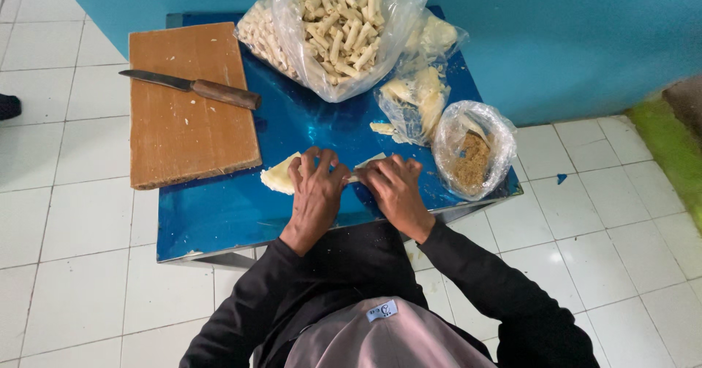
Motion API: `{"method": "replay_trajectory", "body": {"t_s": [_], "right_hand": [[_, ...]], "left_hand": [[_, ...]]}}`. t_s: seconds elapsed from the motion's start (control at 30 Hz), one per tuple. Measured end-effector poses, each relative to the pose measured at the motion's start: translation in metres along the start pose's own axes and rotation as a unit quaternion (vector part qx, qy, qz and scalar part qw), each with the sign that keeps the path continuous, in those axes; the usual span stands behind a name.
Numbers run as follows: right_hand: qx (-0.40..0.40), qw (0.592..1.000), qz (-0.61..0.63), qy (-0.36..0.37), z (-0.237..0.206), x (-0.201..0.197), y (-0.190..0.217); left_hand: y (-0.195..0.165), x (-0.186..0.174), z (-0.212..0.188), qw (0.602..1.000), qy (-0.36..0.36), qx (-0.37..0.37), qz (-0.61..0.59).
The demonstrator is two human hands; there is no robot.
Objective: The person sits at a small blue table and cuts pieces from a sheet of dough by hand, then presses the dough pieces into a plastic-covered bowl of brown filling, working one piece at a time. A bag of rolled dough sticks and a knife on a wooden board sit on the table.
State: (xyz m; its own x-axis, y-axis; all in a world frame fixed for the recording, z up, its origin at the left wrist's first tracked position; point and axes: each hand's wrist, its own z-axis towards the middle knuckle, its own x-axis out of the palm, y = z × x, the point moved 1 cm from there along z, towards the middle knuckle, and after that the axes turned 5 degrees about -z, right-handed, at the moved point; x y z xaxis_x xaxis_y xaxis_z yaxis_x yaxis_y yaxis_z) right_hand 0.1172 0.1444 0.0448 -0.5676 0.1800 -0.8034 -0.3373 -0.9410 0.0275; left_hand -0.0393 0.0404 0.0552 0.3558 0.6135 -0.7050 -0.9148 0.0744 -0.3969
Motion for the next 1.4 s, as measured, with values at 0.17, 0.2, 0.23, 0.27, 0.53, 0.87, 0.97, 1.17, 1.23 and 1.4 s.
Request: {"method": "replay_trajectory", "body": {"t_s": [0.17,0.2,0.23,0.27,0.53,0.87,0.97,1.17,1.23,1.4], "right_hand": [[-0.015,0.997,-0.073,0.016,-0.004,0.003,0.001],[-0.015,0.997,-0.080,0.016,-0.004,0.005,0.002],[-0.016,0.996,-0.087,0.017,-0.003,0.007,0.002],[-0.021,0.996,-0.089,0.015,-0.002,0.008,0.002],[-0.028,0.995,-0.100,-0.003,0.013,0.020,0.004],[0.067,0.976,0.172,-0.112,0.150,-0.049,-0.056],[0.037,0.973,0.129,-0.187,0.154,-0.076,-0.073],[0.145,0.986,0.037,-0.069,0.058,-0.105,-0.093],[0.156,0.986,-0.023,-0.048,0.041,-0.100,-0.102],[0.090,0.988,-0.122,0.016,0.039,-0.059,-0.110]], "left_hand": [[0.003,0.002,0.002,1.000,-0.027,-0.005,-0.001],[0.003,0.000,0.001,0.999,-0.037,-0.006,-0.010],[0.003,-0.001,0.000,0.999,-0.050,-0.009,-0.010],[0.003,-0.003,-0.001,0.998,-0.064,-0.011,-0.010],[0.010,-0.013,0.002,0.995,-0.084,-0.012,-0.054],[0.021,0.001,0.002,0.983,-0.024,-0.100,-0.152],[0.018,0.008,0.009,0.984,-0.045,-0.067,-0.157],[0.005,0.038,0.026,0.995,0.007,-0.068,-0.077],[0.002,0.049,0.028,0.996,0.027,-0.075,-0.048],[0.005,0.064,0.027,0.997,0.017,-0.069,-0.019]]}}
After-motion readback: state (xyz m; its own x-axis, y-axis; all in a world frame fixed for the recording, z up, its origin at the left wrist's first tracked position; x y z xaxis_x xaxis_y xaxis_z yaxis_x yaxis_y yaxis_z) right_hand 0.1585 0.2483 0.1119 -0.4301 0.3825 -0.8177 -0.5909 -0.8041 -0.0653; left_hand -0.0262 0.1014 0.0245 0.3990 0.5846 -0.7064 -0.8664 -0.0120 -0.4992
